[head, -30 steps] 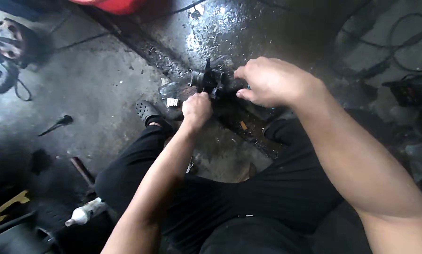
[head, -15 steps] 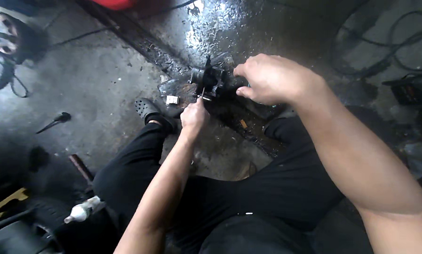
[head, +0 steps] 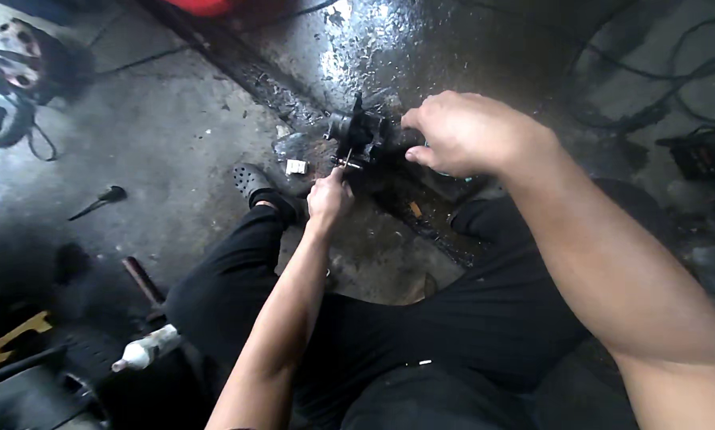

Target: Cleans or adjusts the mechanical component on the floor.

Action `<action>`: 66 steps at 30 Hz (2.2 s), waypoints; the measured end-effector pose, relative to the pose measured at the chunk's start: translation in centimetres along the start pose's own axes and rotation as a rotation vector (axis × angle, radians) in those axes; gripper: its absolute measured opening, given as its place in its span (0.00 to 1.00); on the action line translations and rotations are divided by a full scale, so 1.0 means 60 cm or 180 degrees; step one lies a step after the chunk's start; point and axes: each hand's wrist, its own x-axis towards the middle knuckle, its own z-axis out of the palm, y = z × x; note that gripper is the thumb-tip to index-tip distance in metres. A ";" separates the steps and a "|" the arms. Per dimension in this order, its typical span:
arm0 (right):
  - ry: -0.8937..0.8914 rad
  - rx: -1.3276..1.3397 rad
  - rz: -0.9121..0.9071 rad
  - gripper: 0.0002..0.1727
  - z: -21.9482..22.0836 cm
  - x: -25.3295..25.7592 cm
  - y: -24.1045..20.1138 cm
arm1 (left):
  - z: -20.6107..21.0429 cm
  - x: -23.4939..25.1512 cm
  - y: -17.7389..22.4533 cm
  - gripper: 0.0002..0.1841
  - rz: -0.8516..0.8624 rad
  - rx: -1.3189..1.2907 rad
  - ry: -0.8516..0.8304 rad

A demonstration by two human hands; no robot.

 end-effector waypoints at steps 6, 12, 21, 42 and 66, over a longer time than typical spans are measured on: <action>-0.0023 -0.0031 -0.0049 0.28 0.007 0.004 -0.015 | 0.070 0.013 -0.022 0.23 0.0023 -0.0661 0.0275; -0.0001 -0.0062 -0.0086 0.27 0.007 0.005 -0.012 | 0.122 0.023 -0.034 0.23 0.0276 -0.1182 0.0652; 0.0069 -0.0011 -0.0128 0.27 -0.003 0.004 -0.015 | 0.121 0.017 -0.030 0.22 0.0667 -0.1863 0.1294; -0.0008 -0.0030 -0.0031 0.27 -0.003 0.008 -0.009 | -0.010 -0.037 0.022 0.22 -0.0262 -0.0467 0.0204; -0.0025 -0.0062 -0.0030 0.27 -0.003 0.010 -0.009 | -0.059 -0.036 0.043 0.22 -0.0195 -0.0105 0.0025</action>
